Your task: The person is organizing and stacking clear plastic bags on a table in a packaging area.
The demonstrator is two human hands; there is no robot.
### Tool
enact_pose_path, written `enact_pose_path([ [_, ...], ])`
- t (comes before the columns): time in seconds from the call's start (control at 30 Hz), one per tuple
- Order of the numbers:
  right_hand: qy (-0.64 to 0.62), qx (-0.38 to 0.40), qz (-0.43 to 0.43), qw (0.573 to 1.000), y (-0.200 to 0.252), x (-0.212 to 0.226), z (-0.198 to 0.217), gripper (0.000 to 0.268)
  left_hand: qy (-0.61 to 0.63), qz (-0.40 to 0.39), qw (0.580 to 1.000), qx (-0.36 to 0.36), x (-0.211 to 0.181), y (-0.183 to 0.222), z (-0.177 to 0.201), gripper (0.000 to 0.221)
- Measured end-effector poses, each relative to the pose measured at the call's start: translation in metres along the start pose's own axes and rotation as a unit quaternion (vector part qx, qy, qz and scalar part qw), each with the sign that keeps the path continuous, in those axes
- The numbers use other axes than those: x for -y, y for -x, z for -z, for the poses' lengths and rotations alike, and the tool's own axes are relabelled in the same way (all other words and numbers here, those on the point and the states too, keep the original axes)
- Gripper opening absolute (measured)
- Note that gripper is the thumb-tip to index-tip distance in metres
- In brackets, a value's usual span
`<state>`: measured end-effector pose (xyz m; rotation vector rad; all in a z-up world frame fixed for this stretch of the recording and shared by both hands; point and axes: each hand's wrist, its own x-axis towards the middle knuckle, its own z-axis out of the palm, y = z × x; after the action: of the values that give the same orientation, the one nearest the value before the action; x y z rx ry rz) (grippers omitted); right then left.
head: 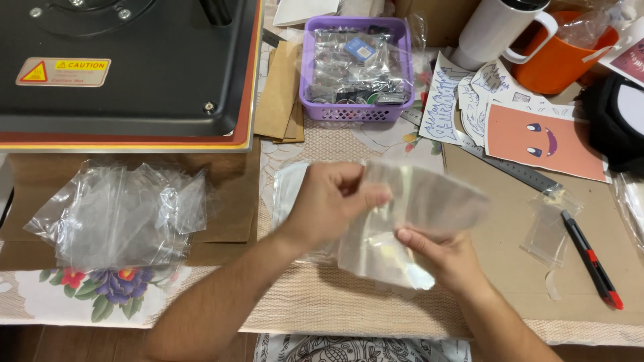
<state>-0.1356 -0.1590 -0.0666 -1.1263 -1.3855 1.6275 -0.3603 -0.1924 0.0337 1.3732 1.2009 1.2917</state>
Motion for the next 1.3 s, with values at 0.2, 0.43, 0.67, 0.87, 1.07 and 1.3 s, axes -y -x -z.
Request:
enact_pose_path([
  [0.2,-0.173,-0.023,-0.232,0.957,-0.009,-0.001,-0.006,0.039,0.202,0.157,0.966,-0.024,0.065,-0.034,0.000,0.038],
  [0.43,-0.324,-0.028,-0.274,0.905,-0.007,0.012,-0.003,0.025,-0.152,-0.265,0.940,0.151,0.028,0.018,0.020,0.084],
  [0.67,-0.301,0.060,-0.326,0.894,-0.002,-0.002,0.011,0.022,-0.210,-0.366,0.892,0.162,0.026,0.022,0.016,0.039],
  [0.87,-0.207,0.065,-0.312,0.925,0.014,0.020,0.018,0.029,-0.118,-0.362,0.916,0.128,0.040,0.024,0.006,0.014],
  [1.07,0.120,-0.072,-0.085,0.987,0.028,0.055,0.015,0.073,-0.079,-0.321,0.943,-0.031,0.052,0.034,-0.008,0.026],
  [1.3,0.464,-0.174,0.599,0.629,0.062,0.051,-0.021,0.021,-0.205,-0.386,0.892,-0.114,0.057,0.046,-0.022,0.031],
])
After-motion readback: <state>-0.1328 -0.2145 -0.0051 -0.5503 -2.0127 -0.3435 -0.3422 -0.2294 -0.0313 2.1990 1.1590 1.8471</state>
